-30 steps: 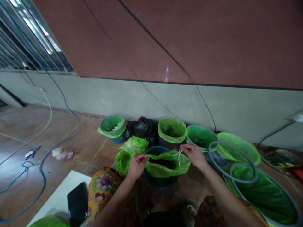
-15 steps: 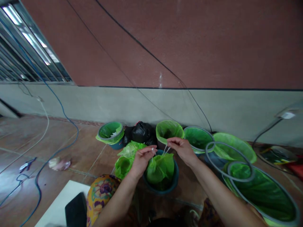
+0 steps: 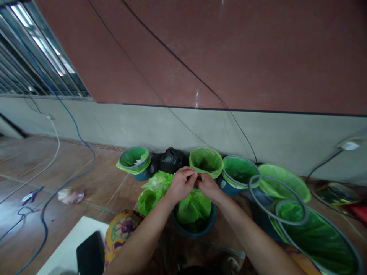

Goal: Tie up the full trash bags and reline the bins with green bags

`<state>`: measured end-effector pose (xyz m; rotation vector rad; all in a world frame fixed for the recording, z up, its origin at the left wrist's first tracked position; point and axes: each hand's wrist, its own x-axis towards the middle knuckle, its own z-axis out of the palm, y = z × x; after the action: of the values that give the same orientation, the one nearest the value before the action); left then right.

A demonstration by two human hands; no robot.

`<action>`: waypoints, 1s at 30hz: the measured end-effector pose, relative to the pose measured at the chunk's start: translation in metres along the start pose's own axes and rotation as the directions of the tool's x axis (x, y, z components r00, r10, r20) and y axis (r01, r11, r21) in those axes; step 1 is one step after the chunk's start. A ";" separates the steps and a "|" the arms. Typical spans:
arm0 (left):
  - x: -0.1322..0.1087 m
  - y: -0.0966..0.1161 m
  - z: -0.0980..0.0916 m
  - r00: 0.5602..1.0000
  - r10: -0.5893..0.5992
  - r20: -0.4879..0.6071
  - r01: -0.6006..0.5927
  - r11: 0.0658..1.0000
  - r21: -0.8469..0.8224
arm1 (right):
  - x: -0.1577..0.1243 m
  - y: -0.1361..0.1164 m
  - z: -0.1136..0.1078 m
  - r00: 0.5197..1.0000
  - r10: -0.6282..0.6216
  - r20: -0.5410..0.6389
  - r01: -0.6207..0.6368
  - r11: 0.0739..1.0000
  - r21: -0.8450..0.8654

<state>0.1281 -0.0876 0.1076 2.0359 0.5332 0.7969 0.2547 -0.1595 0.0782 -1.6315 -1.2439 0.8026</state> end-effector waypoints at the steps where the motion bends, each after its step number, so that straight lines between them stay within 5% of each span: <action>1: -0.001 -0.008 0.000 0.999 -0.035 -0.016 0.035 0.999 -0.019 | 0.001 -0.003 -0.002 1.000 0.013 -0.026 -0.013 1.000 -0.014; 5: -0.019 -0.051 0.009 0.959 -0.281 0.023 0.280 0.941 -0.190 | 0.001 -0.012 -0.012 0.999 0.008 -0.040 -0.009 1.000 -0.026; 10: -0.044 -0.087 0.038 0.920 -0.205 0.335 0.293 0.926 -0.238 | 0.005 -0.018 -0.020 0.998 0.064 -0.016 -0.064 0.998 0.011; 15: -0.034 -0.105 0.053 0.916 -0.353 0.188 0.393 0.885 -0.250 | 0.005 -0.020 -0.035 0.985 0.087 -0.150 -0.088 0.996 0.001; 18: -0.023 -0.116 0.057 0.849 -0.496 0.179 0.526 0.766 -0.369 | -0.004 -0.025 -0.040 0.978 0.104 -0.179 -0.109 0.994 -0.015; 20: -0.017 -0.123 0.059 0.805 -0.534 0.258 0.592 0.705 -0.390 | -0.008 -0.032 -0.037 0.992 0.081 -0.092 -0.089 0.992 -0.084; 25: -0.009 -0.127 0.056 0.787 -0.407 0.464 0.568 0.772 -0.286 | 0.019 -0.051 -0.014 0.998 0.021 0.056 -0.013 0.989 -0.144; 30: -0.008 -0.125 0.049 0.777 -0.232 0.585 0.527 0.749 -0.402 | 0.080 -0.035 -0.004 0.991 0.132 0.021 -0.133 0.980 0.146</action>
<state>0.1478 -0.0531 -0.0206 1.4214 0.3554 0.1002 0.2677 -0.0804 0.1143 -1.6038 -1.0657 0.9642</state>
